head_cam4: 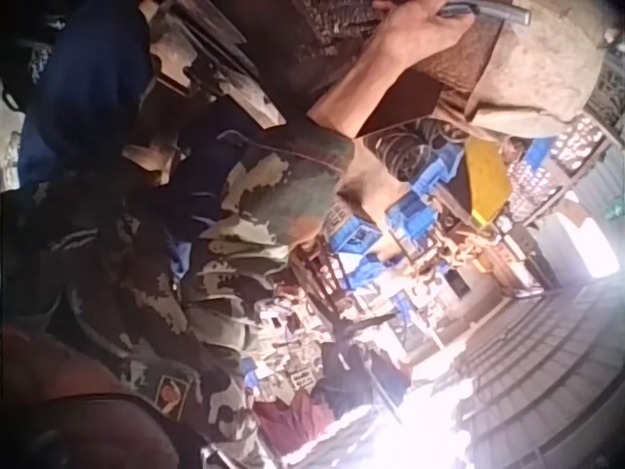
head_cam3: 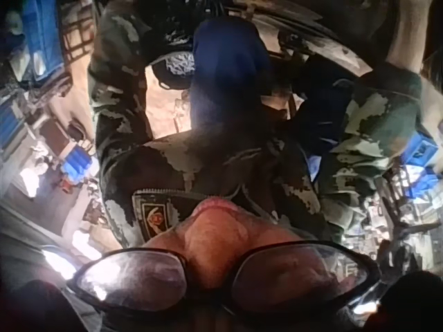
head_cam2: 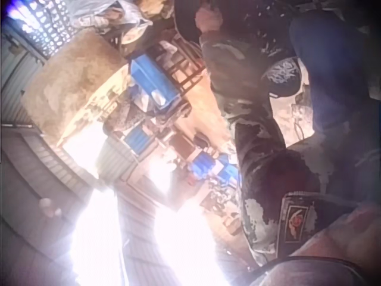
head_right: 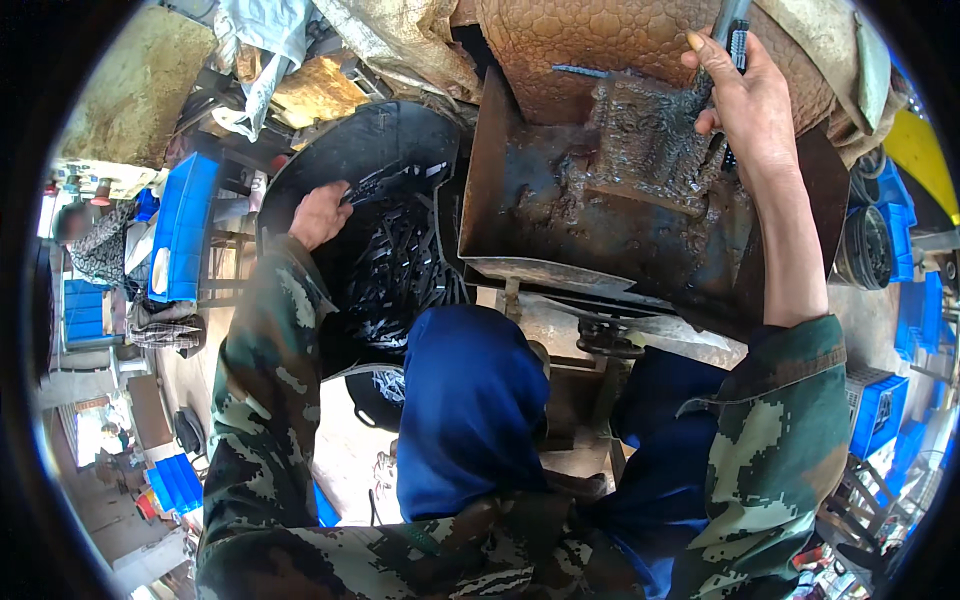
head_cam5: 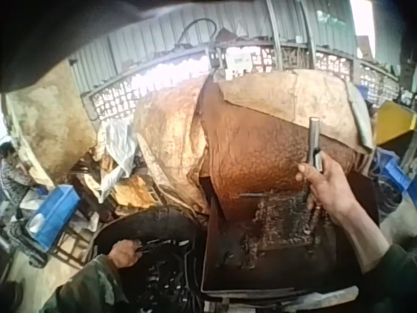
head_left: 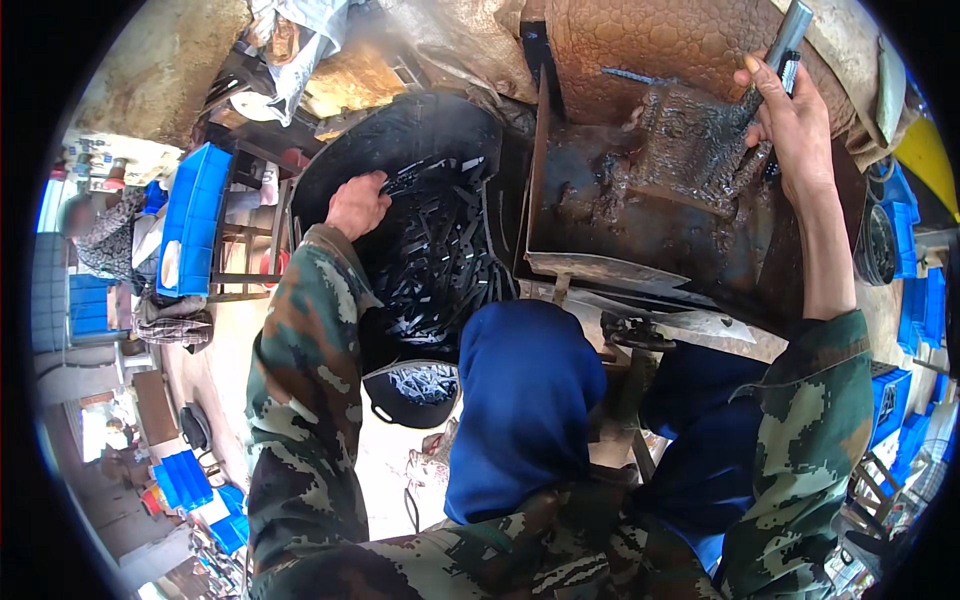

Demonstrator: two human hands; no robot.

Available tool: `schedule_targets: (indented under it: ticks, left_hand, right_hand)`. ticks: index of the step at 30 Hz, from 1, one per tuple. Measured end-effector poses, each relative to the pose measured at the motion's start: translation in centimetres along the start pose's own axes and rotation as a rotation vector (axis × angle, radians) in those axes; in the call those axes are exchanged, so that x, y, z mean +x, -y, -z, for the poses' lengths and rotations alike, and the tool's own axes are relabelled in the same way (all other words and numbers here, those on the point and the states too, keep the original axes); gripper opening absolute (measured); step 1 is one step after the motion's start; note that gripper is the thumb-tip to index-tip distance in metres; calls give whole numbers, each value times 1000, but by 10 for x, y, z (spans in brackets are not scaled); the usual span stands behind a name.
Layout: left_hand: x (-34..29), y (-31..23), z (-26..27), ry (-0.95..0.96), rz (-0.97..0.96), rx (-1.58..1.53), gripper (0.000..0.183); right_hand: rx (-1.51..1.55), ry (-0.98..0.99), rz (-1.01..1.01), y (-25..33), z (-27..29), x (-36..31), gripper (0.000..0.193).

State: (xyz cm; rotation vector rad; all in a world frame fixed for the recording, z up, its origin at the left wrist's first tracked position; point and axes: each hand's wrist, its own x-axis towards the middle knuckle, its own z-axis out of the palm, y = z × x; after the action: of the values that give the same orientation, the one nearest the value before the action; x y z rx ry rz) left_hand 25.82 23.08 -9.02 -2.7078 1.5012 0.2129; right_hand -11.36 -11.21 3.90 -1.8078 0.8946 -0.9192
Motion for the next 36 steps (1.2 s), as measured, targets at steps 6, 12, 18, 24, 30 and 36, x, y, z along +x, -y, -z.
schedule_targets:
  ticks: [6,12,18,24,30,36]
  left_hand:
    - [-44,7,-14,-43,13,-620,18]
    - [-98,-57,-37,166,239,-1221,24]
    - [-117,-78,-69,57,175,-690,33]
    - [-126,-76,-61,-52,54,-601,26]
    - [-127,-77,-55,-56,60,-666,21]
    - [-113,-88,-50,-36,183,-763,21]
  right_hand:
    - [10,1,-14,1,-3,0,37]
    - [-16,-1,-30,5,-1,-1,39]
    - [-5,-7,-44,5,-1,-1,37]
    - [-29,-7,-36,5,-2,-1,36]
    - [3,-11,-34,7,-2,-1,36]
    - [-6,-4,-28,5,1,-1,38]
